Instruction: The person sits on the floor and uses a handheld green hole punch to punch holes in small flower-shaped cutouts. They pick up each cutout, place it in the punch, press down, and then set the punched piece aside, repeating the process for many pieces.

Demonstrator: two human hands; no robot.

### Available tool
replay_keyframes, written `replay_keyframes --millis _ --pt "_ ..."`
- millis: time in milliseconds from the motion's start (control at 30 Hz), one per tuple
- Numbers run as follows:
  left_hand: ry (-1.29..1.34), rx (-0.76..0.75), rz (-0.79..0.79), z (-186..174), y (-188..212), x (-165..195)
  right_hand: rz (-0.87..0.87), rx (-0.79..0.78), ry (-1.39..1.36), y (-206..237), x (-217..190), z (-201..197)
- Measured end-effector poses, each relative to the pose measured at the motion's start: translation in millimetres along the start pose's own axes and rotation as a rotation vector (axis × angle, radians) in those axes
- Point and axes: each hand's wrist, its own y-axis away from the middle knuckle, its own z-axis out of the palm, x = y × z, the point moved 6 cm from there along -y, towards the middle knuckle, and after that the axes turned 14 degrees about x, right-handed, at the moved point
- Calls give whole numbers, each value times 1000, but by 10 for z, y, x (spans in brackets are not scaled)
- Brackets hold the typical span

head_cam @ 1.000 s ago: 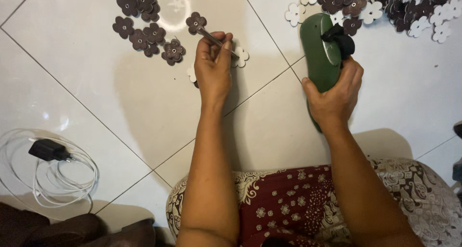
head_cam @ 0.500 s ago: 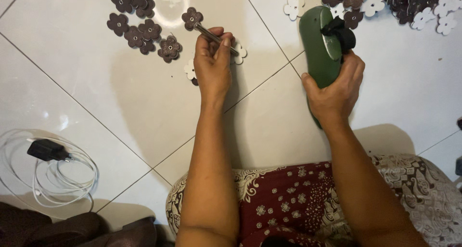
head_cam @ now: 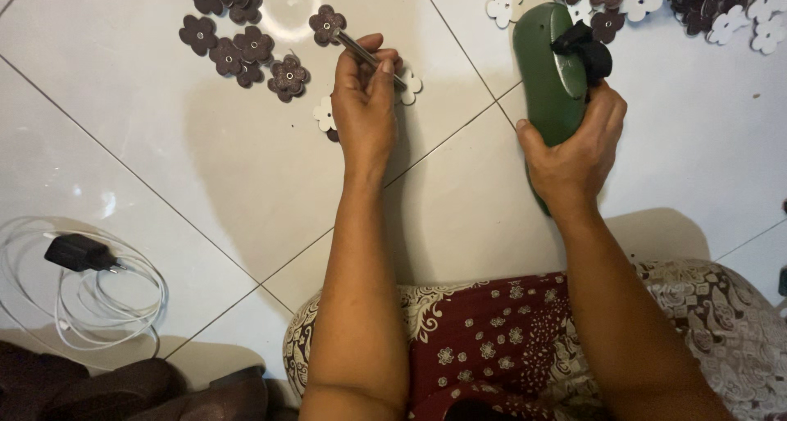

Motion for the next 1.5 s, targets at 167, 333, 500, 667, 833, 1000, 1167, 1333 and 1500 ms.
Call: replay_keyframes --millis 167,333,500,667,833,1000,1167,1333,1500 --pt "-38 9 7 -2 9 36 11 4 9 2 6 -1" --pt "-48 11 11 -14 13 26 -3 6 11 9 -6 -3" --pt "-30 8 15 -3 6 29 19 0 3 16 8 3" --pt "-157 49 1 -25 18 31 26 -26 11 8 37 36" --pt "-118 33 34 6 68 82 1 -14 0 14 35 28" --pt "-115 -50 78 72 165 109 -16 0 4 36 52 17" --pt "-202 -108 53 68 195 108 1 -14 -19 40 71 18" --pt "-184 -151 26 89 205 176 6 -18 -139 -1 -214 -171" --pt "-177 -145 23 67 205 218 -55 -116 -259 -36 -805 -637"
